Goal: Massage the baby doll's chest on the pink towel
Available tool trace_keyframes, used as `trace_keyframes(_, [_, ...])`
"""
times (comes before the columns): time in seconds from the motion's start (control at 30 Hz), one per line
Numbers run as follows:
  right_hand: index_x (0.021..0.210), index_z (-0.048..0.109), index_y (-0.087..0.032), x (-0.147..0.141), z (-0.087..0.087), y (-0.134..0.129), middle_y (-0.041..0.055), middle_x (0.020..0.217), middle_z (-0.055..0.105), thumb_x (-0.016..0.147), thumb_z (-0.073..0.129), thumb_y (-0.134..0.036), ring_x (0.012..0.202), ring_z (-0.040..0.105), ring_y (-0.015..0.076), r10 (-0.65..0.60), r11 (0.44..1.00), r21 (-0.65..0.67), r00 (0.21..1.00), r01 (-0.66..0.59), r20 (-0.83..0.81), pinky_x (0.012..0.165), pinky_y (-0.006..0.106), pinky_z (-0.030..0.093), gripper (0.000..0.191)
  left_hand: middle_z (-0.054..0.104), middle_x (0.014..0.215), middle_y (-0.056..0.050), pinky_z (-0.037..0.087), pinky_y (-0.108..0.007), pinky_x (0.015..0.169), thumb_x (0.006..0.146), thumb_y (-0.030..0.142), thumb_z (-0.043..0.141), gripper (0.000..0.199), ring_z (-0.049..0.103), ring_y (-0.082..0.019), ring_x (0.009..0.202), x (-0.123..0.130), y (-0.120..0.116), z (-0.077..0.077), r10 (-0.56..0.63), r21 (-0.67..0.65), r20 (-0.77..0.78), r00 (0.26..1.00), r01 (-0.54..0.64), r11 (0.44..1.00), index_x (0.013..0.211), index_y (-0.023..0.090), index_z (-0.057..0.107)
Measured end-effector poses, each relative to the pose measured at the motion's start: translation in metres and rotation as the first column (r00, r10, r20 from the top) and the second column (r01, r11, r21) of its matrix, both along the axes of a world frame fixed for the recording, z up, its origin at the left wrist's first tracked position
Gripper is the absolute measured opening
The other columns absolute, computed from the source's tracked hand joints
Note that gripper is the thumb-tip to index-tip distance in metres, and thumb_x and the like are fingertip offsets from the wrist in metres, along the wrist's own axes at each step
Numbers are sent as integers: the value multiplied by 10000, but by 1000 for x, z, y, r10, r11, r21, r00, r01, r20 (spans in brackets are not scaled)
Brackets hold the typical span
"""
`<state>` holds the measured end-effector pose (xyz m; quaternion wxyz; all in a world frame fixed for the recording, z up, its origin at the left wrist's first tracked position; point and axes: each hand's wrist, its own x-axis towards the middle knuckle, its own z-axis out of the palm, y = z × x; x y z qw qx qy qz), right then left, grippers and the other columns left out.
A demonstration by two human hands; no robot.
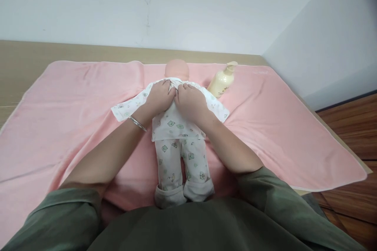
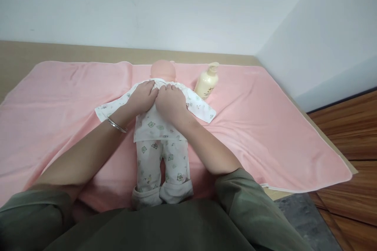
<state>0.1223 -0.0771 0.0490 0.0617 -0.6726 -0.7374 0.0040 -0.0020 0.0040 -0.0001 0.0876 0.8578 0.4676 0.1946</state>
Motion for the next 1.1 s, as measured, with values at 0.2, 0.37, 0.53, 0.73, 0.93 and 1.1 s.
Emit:
trace_keyframes(0.2, [1382,606,-46,15,-7,14,219,1500,609,1054,291,-227,1425,550,332,25,1000,-1,989,-25,-147,1203,456,419,490,697,1230,-224,484,-490,1090,1017,285,294,469,631,-326,1172,1,-1,-5,22,11,26,999,-22,1000,1237,63,643])
trace_keyframes(0.37, [1558,479,-54,24,-20,28,216,1693,386,1056,320,-326,1598,350,341,2,1000,2,975,-2,-221,1312,519,284,593,664,1364,-230,443,-497,1174,1006,284,314,525,598,-326,1289,2,-2,-4,34,-18,66,997,-33,999,1365,37,609])
trace_keyframes(0.53, [1616,412,-84,27,-28,35,188,1745,286,1039,322,-357,1631,280,353,-31,1000,-11,966,29,-257,1320,553,255,645,659,1375,-233,432,-499,1188,1012,275,292,526,595,-332,1303,2,-3,-3,19,-15,36,999,-18,1000,1335,23,623])
trace_keyframes(0.73, [1627,401,-112,28,-31,37,196,1731,317,1032,332,-393,1619,308,359,-92,995,0,957,96,-274,1320,566,245,663,709,1242,-178,465,-491,1127,1021,254,308,424,620,-308,1210,2,-2,-8,5,72,11,1000,-6,997,1202,107,662])
trace_keyframes(0.93, [1594,443,-98,27,-29,36,206,1699,377,1030,355,-400,1590,358,358,-98,995,7,959,103,-264,1308,545,278,646,688,1147,-220,484,-500,1032,1029,244,290,396,621,-341,1117,6,-14,1,67,50,-75,995,-63,997,1107,98,650])
trace_keyframes(1.1, [1436,587,-73,27,-24,32,218,1577,537,1012,384,-360,1484,480,379,-83,995,35,962,95,-259,1248,536,365,551,657,1120,-227,478,-502,1002,998,177,300,359,599,-346,1086,9,-26,11,19,38,-83,996,-15,999,1093,107,639])
